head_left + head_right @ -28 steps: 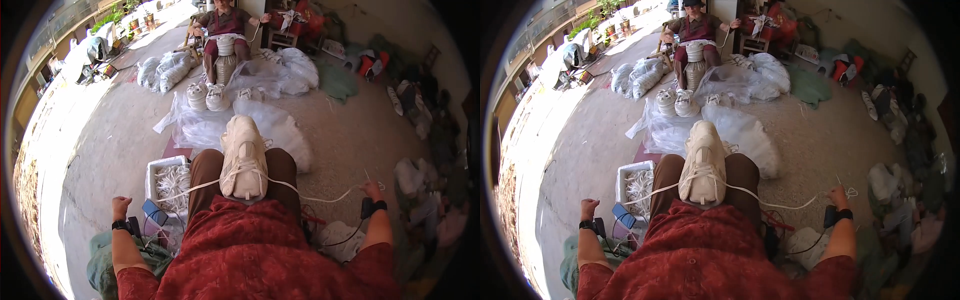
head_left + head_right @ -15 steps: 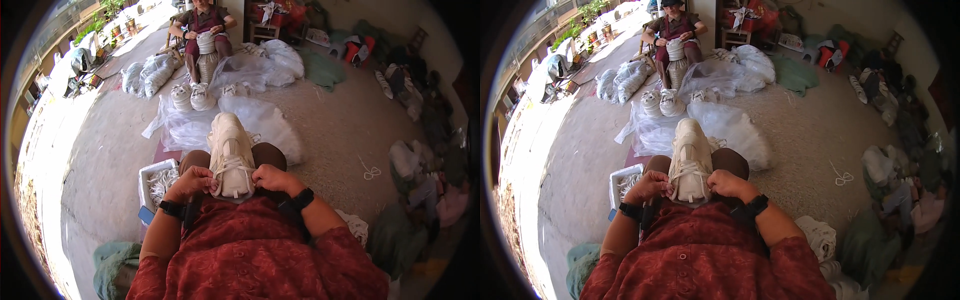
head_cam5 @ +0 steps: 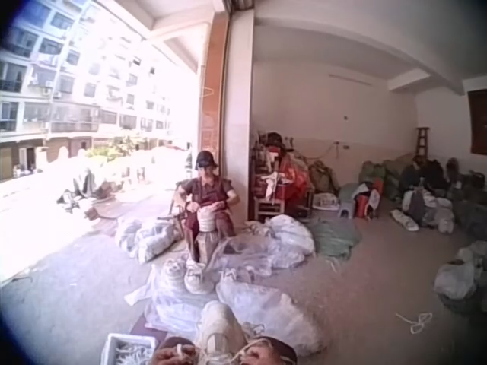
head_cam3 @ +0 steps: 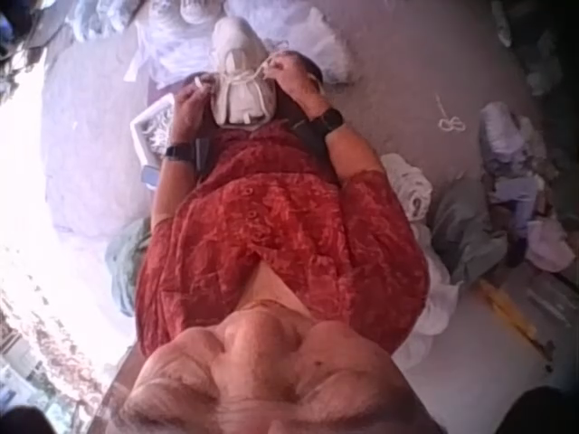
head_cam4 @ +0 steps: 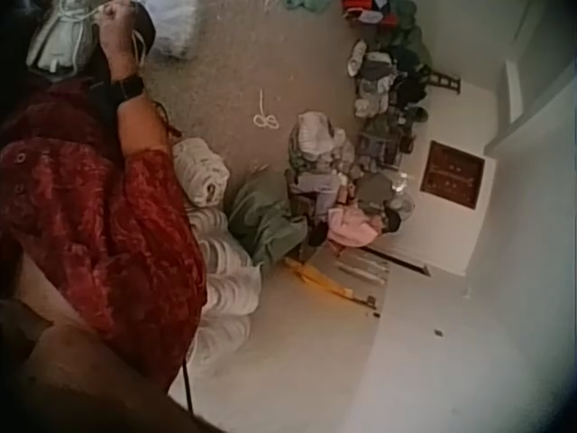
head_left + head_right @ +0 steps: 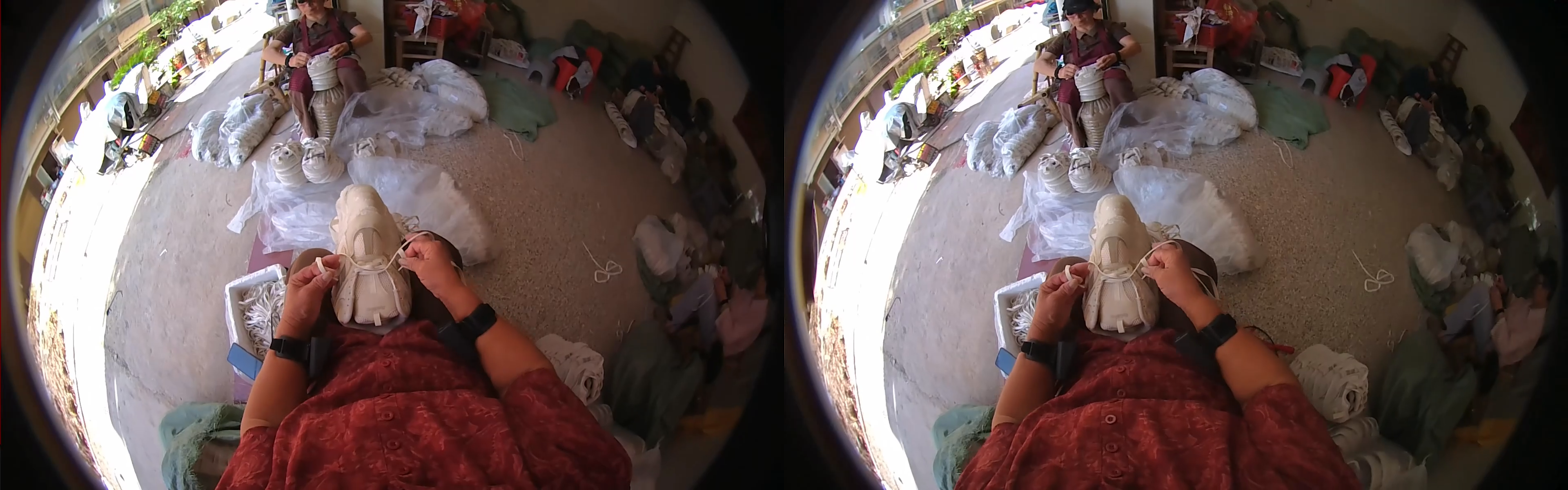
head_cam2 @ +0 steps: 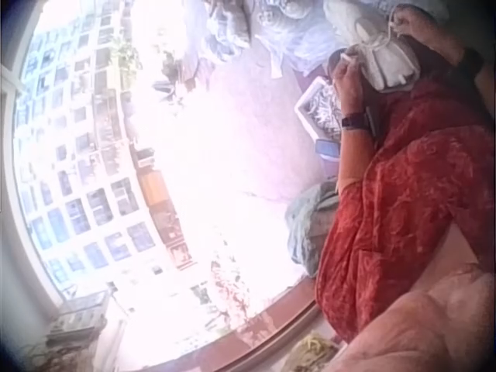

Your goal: Lacing white athletic shoes in a workshop setting.

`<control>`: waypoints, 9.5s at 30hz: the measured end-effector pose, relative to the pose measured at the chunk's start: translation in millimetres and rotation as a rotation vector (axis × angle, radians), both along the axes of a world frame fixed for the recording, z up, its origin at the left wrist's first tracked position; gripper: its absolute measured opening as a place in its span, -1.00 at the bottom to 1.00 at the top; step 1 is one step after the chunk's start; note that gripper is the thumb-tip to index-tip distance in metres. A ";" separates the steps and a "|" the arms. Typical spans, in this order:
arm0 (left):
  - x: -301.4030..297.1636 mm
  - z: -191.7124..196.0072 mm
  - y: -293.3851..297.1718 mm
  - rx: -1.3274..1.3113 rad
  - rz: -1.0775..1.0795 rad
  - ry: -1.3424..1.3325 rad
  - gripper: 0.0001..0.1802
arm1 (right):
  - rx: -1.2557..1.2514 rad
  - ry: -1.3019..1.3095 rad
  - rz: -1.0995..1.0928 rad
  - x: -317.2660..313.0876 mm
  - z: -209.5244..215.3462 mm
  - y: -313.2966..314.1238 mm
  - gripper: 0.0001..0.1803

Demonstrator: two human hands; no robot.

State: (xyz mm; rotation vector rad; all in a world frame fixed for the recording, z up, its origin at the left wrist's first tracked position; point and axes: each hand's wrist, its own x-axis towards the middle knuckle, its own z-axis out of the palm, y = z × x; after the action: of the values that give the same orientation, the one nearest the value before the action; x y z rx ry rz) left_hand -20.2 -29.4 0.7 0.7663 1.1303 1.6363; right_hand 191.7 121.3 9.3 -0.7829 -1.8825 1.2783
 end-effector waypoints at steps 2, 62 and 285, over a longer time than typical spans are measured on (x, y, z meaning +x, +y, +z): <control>0.1 -3.5 -1.3 0.010 0.010 -0.016 -0.75 | 0.015 0.055 -0.053 -5.6 -11.7 -9.4 -0.78; 27.9 15.5 0.0 -0.110 0.175 0.910 -0.82 | 0.918 -0.544 0.160 -57.9 15.7 -54.7 -0.91; 41.7 32.8 13.6 -0.208 0.063 1.597 -0.87 | 0.672 -0.329 -0.166 0.2 4.2 -61.1 -0.93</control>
State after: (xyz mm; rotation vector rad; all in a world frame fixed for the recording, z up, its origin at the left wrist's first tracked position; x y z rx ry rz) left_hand 21.5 -15.9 33.5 1.9941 2.3006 0.6563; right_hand 191.9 60.2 13.5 -0.7812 -2.2538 0.3683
